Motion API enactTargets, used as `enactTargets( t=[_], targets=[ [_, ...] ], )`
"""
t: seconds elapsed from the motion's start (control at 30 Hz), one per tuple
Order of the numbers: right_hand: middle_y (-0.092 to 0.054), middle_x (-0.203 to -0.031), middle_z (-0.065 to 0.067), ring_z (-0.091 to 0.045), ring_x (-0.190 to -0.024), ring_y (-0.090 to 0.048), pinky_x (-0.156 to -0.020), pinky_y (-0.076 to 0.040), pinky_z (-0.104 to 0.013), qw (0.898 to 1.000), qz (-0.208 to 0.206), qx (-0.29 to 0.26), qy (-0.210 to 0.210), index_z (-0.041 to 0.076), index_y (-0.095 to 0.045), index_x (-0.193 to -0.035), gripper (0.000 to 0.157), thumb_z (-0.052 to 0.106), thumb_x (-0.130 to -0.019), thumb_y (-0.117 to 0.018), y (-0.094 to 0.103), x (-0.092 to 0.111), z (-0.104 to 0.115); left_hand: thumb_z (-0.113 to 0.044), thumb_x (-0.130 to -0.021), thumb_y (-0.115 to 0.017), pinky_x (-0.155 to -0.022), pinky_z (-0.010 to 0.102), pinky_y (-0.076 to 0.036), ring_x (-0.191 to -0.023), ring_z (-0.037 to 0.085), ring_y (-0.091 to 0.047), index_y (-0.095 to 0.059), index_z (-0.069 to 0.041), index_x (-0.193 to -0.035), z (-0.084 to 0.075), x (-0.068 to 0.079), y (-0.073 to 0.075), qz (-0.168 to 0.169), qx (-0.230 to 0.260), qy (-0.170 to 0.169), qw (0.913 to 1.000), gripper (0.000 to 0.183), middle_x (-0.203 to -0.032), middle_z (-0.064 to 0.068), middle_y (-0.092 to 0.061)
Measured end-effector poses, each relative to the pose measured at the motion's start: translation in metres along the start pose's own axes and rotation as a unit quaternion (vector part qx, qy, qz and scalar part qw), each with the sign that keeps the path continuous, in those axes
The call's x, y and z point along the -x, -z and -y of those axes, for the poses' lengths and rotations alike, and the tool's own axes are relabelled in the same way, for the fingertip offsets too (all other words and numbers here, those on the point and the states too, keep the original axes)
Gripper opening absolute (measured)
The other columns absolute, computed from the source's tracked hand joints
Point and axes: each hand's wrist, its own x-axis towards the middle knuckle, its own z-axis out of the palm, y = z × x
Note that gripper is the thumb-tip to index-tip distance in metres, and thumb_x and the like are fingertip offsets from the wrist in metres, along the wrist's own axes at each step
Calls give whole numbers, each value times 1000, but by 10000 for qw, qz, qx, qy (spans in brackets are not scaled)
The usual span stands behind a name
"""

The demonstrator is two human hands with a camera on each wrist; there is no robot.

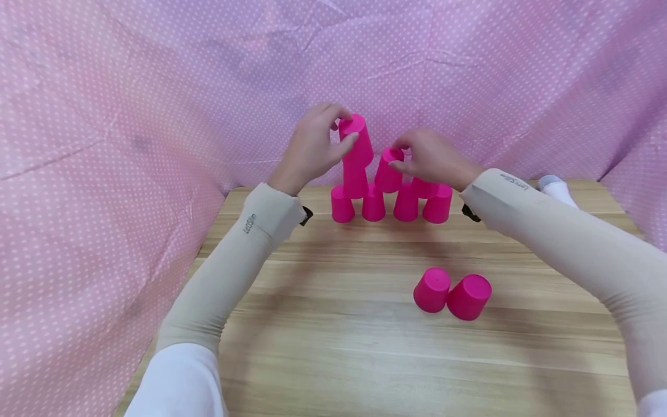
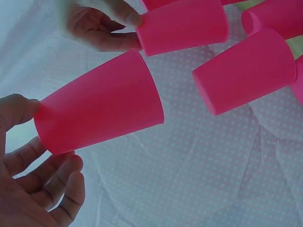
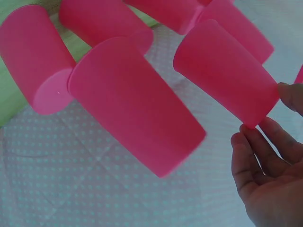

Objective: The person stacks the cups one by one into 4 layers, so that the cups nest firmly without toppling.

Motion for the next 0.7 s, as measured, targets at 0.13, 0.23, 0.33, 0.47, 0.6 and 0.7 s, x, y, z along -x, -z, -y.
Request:
enactTargets(
  t=[0.13,0.23,0.33,0.47,0.6,0.7],
  targets=[
    [-63,-104,-15,-30,-96,-55,-86,-46,-45,9997,156,-79,-191,-1,-64,-115,35,15,-85,-71,-7,-9,-6,-28,-89,-65,-80,19,-40,-95,17,-51,-61,-7,-110,4,-9,-7,105,26,215,9997,30,-105,2,-58],
    [-63,-105,-15,-30,-95,-55,-85,-47,-44,9993,196,-106,-287,-1,-63,-115,35,15,-85,-71,-11,-13,-11,-28,-90,-64,-80,18,-40,-96,16,-51,-61,-7,-109,7,-14,-12,149,76,301,9994,28,-107,2,-57],
    [-63,-106,-16,-29,-93,-56,-83,-48,-43,9987,243,-160,-410,-1,-63,-116,36,16,-85,-71,-13,-15,-14,-28,-91,-62,-81,18,-40,-97,17,-52,-60,-7,-109,8,-20,-16,253,69,401,9989,28,-108,2,-57],
    [-63,-107,-16,-29,-90,-58,-80,-50,-42,9982,246,-189,-504,-1,-63,-116,36,17,-86,-70,-14,-16,-17,-30,-92,-61,-81,18,-41,-100,17,-52,-59,-8,-113,7,-26,-20,498,89,636,9967,30,-110,2,-56],
    [-63,-104,-15,-27,-86,-59,-79,-50,-40,9986,204,-132,-465,1,-64,-115,35,18,-85,-71,-17,-17,-18,-31,-92,-60,-80,20,-42,-101,17,-51,-57,-9,-117,9,-30,-23,685,183,914,9933,33,-111,1,-55],
    [-64,-103,-13,-27,-86,-59,-80,-50,-40,9992,164,-96,-351,1,-65,-113,33,18,-85,-72,-19,-19,-18,-31,-92,-60,-81,20,-43,-101,15,-50,-56,-10,-118,11,-31,-26,760,205,1075,9911,34,-110,1,-54]
  ],
)
